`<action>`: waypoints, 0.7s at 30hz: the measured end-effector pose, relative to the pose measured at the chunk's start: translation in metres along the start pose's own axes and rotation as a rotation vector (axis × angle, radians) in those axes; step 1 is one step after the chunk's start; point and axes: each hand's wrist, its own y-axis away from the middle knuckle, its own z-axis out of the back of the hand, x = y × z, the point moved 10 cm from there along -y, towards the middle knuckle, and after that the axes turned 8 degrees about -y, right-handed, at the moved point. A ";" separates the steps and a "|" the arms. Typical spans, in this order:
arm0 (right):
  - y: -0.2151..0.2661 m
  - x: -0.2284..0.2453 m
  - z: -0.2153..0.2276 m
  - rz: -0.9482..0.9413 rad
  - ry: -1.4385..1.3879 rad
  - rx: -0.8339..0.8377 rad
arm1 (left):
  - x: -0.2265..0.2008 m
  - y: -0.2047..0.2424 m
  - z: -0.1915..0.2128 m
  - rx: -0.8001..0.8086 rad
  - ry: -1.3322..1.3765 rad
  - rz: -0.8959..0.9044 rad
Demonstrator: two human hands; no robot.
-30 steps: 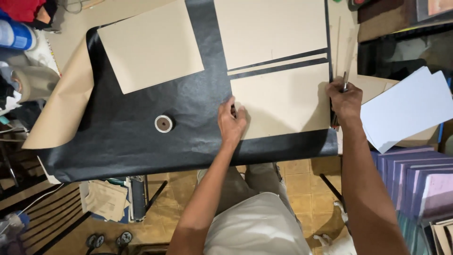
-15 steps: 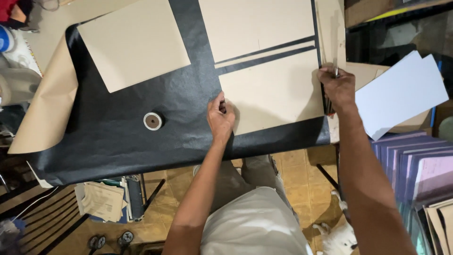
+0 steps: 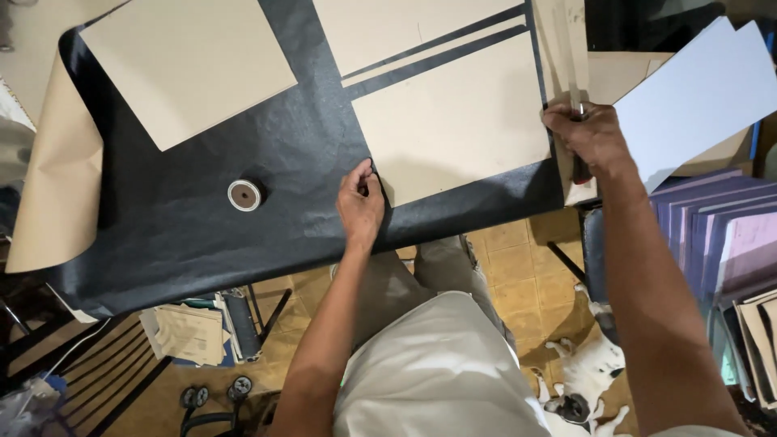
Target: The person unrolls a large roll of black material on a workbench and uses a utility knife to cut it into rectangular pieces. They use a straight edge to guide the cuts and remove the excess material.
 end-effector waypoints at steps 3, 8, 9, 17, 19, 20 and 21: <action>0.012 0.015 -0.010 0.085 -0.173 0.047 | 0.001 0.001 -0.005 -0.028 0.029 -0.026; 0.010 0.015 -0.004 0.156 -0.121 -0.035 | 0.000 0.000 -0.006 -0.042 0.053 -0.062; 0.009 0.016 -0.003 0.186 -0.083 -0.050 | 0.002 -0.002 -0.006 -0.046 0.050 -0.079; 0.004 0.064 -0.012 0.281 0.024 -0.088 | -0.032 -0.059 0.013 -0.225 -0.142 -0.417; -0.004 0.080 -0.028 0.294 -0.055 -0.002 | -0.037 -0.086 0.010 -0.189 -0.121 -0.424; -0.021 0.080 -0.035 0.327 -0.214 0.046 | -0.043 -0.096 0.009 -0.219 -0.128 -0.434; -0.038 0.080 -0.039 0.359 -0.372 0.095 | -0.049 -0.107 0.008 -0.249 -0.136 -0.443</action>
